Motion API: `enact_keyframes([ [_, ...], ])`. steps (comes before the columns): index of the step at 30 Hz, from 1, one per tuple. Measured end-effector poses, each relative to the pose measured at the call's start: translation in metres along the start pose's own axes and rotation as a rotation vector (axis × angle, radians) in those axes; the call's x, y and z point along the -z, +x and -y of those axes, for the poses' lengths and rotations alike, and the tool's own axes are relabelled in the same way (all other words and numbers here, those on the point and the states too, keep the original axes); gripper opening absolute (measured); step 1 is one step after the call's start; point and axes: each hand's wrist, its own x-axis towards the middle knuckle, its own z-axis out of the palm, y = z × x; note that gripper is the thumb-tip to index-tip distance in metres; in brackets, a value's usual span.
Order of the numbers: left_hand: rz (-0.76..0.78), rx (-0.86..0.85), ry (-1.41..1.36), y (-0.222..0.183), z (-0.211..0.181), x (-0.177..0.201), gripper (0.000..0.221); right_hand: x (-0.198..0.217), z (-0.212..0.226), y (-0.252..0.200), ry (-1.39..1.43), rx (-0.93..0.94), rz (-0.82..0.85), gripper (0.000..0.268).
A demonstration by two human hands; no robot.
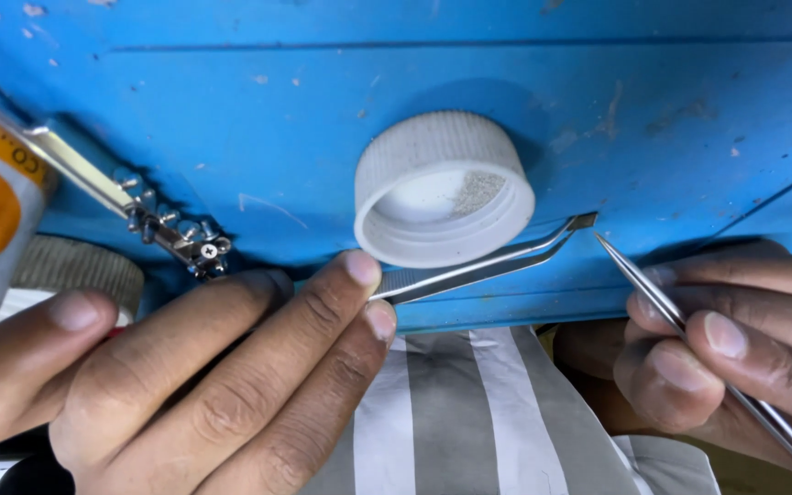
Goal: Using tweezers to precisely position a small electronic component on a work surface for repair.
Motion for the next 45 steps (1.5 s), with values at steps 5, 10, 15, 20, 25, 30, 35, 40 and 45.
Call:
enact_keyframes([
  [5, 0.083, -0.077, 0.058, -0.005, 0.010, 0.001, 0.014, 0.013, 0.007, 0.002, 0.009, -0.066, 0.094, 0.047],
  [10, 0.130, -0.022, 0.086, -0.012, 0.008, 0.006, 0.023, 0.008, -0.008, 0.004, -0.017, 0.054, 0.077, 0.042],
  [15, 0.139, 0.018, 0.091, -0.011, 0.007, 0.009, 0.023, 0.022, -0.006, 0.007, -0.025, 0.039, 0.174, 0.045],
  [20, 0.173, -0.007, 0.076, -0.013, 0.009, 0.010, 0.028, 0.021, -0.015, 0.004, -0.002, 0.082, 0.208, 0.061],
  [25, 0.195, 0.007, 0.066, -0.012, 0.008, 0.011, 0.027, 0.025, -0.007, 0.008, 0.007, 0.006, 0.248, 0.064],
  [30, 0.122, 0.012, 0.077, -0.010, 0.008, 0.007, 0.025, 0.025, -0.010, 0.010, -0.022, 0.070, 0.240, 0.060],
  [35, 0.092, 0.047, 0.075, -0.009, 0.004, 0.008, 0.026, 0.015, -0.004, 0.012, 0.001, 0.079, 0.098, 0.045],
  [40, 0.065, 0.052, 0.083, -0.006, 0.002, 0.008, 0.022, 0.003, -0.002, 0.015, 0.020, 0.096, -0.009, 0.035],
  [45, 0.056, 0.105, 0.092, -0.001, -0.007, 0.008, 0.012, 0.000, -0.006, 0.015, 0.008, 0.159, -0.080, 0.027],
])
